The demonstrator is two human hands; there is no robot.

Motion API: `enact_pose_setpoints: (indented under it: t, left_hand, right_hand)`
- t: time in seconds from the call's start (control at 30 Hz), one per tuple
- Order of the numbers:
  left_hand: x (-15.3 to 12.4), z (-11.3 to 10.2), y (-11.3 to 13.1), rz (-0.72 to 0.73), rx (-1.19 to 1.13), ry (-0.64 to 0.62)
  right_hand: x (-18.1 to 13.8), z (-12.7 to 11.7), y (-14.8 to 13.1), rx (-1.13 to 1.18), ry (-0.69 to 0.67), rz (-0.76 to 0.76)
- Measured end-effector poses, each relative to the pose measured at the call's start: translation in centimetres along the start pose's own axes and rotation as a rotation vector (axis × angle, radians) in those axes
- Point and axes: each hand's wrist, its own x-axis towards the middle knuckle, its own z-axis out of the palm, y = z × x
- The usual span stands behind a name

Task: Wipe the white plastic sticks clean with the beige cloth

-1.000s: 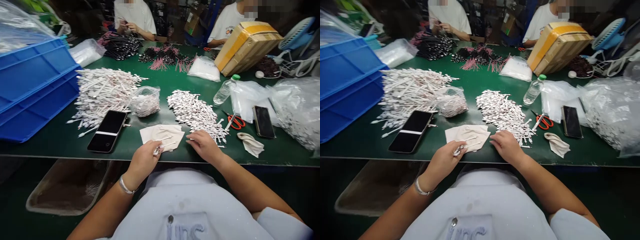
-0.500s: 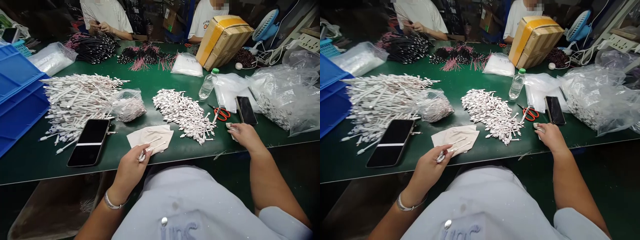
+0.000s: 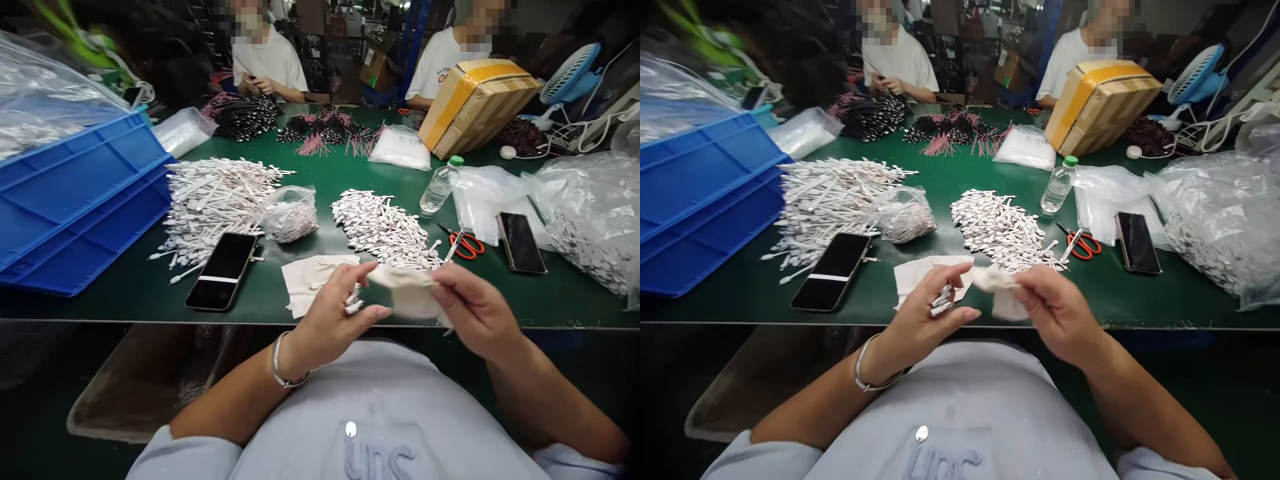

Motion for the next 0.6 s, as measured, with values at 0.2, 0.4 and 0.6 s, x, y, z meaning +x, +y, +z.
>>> enact_pose_setpoints:
  t: [0.2,0.4,0.6]
  left_hand:
    - [-0.4,-0.6,0.6,-0.140,-0.265,-0.190]
    - [-1.0,-0.6,0.6,-0.370,-0.437,-0.244]
    - [0.7,-0.8,1.8,-0.306,-0.313,-0.306]
  right_hand:
    - [1.3,2.7,0.0,0.442,-0.418,0.232]
    - [1.4,2.7,1.5,0.545,-0.468,0.368]
    - [0.7,3.0,2.0,0.971,-0.403,0.527]
